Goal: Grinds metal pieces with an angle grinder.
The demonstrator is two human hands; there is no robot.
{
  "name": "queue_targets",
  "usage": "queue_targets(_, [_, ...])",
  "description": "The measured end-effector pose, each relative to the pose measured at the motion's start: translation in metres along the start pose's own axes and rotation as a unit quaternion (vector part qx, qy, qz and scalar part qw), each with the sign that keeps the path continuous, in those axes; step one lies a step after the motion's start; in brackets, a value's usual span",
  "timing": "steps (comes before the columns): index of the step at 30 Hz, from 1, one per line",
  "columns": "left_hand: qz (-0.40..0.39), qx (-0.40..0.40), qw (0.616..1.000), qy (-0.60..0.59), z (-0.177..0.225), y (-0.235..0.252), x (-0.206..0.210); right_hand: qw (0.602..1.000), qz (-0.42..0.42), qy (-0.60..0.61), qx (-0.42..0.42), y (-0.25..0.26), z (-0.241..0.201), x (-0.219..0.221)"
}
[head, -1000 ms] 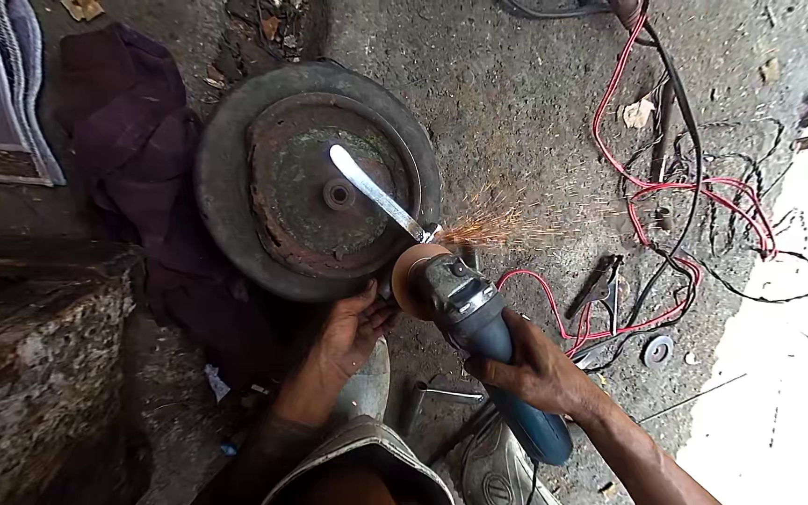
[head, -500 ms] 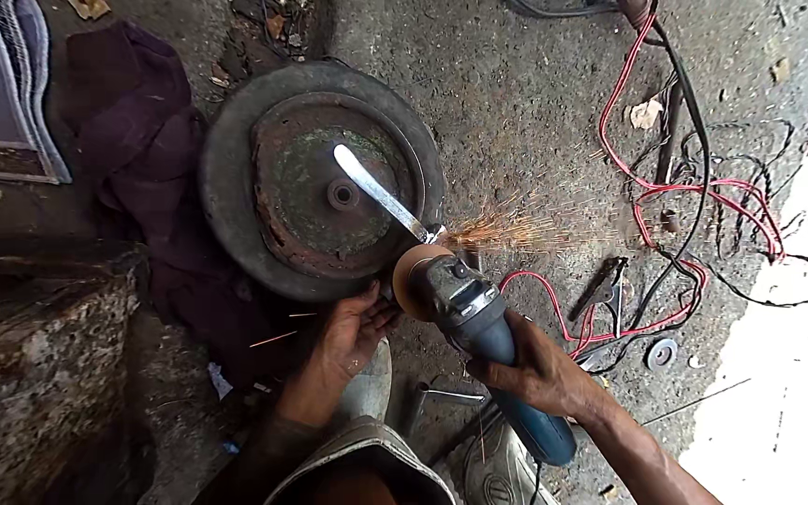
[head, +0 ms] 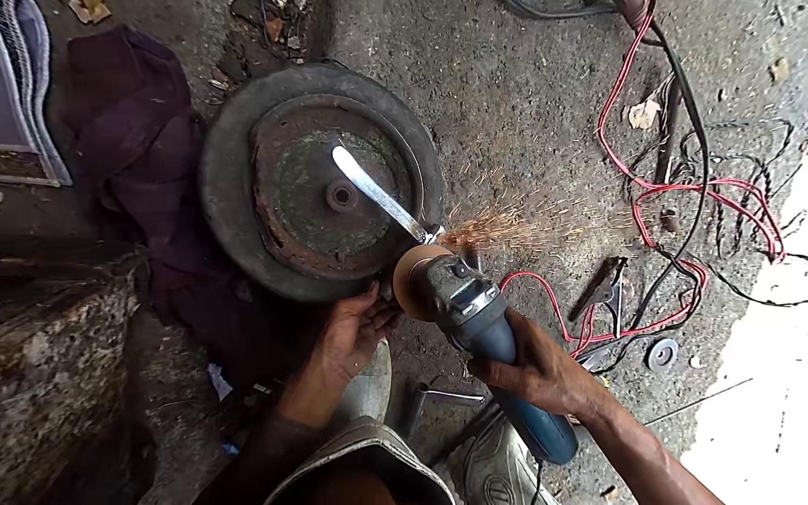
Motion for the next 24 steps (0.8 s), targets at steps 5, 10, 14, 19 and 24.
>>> queue_targets(5, [-0.002,-0.001,1.000,-0.002,0.0000,0.0006,-0.0002,1.000,-0.003,-0.002,0.000,0.0006,0.0004,-0.0008])
queue_targets(10, [-0.003,0.002,1.000,-0.002,-0.0005,0.0007,0.0001,1.000,-0.004,-0.006,-0.002,0.0013,0.0007,-0.0021])
queue_targets(14, [0.003,0.004,1.000,0.004,-0.0002,-0.0013,0.0019,1.000,-0.006,-0.006,-0.005,0.0021,0.0014,-0.0033])
queue_targets(19, [0.002,0.004,1.000,0.002,0.0000,-0.0011,0.0017,1.000,-0.004,-0.015,-0.005,0.0025,0.0009,-0.0030])
queue_targets(24, [-0.001,0.004,1.000,-0.002,-0.0002,-0.0005,0.0009,1.000,-0.007,-0.010,-0.010,0.0030,0.0012,-0.0043])
Point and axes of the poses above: each hand's wrist, its own y-axis towards the middle knuckle, its own x-axis out of the palm, z = x × y, the point moved 1 cm from there along y, towards the middle knuckle, and after that the axes turned 8 degrees about -y, right-handed, at the moved point
